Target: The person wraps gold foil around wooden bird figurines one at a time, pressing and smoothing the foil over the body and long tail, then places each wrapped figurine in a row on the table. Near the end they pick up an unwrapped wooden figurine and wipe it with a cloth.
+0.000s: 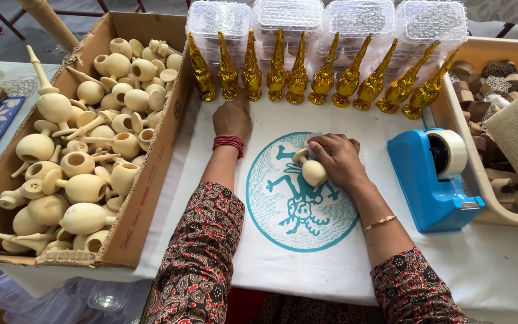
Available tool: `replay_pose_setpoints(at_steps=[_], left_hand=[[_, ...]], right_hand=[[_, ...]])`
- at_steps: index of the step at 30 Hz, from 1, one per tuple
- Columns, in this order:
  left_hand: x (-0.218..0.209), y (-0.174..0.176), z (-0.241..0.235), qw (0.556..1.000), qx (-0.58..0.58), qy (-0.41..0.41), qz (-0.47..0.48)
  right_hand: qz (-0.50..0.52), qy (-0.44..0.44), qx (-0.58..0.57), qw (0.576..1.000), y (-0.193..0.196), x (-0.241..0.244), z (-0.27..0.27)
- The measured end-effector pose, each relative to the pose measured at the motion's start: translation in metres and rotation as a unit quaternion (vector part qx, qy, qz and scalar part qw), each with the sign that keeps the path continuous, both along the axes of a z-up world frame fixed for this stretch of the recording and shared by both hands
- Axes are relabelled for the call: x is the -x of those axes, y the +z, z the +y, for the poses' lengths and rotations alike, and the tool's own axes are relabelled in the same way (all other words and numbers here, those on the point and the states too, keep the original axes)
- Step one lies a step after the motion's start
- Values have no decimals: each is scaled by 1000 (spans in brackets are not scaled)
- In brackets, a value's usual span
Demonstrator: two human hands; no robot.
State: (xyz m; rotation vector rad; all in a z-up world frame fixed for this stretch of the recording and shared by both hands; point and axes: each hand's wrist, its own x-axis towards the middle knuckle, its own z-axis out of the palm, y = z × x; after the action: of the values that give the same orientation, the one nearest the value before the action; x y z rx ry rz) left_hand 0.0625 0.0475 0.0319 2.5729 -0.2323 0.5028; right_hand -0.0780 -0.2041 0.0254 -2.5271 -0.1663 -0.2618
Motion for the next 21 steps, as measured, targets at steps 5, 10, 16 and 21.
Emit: replay_pose_setpoints(at_steps=[5,10,16,21], left_hand=[[-30,-29,-8,995,-93,15,14],[-68,-63,-15,988,-144,40,45],[-57,-45,-13,984,-148,63,83],[-54,-39,-7,983,-146,67,85]], right_hand=[[10,-8,14,1000,5,1,5],[24,-18,25,999,5,1,5],[24,-13,28,999,2,-1,3],[28,-18,35,999,0,-1,3]])
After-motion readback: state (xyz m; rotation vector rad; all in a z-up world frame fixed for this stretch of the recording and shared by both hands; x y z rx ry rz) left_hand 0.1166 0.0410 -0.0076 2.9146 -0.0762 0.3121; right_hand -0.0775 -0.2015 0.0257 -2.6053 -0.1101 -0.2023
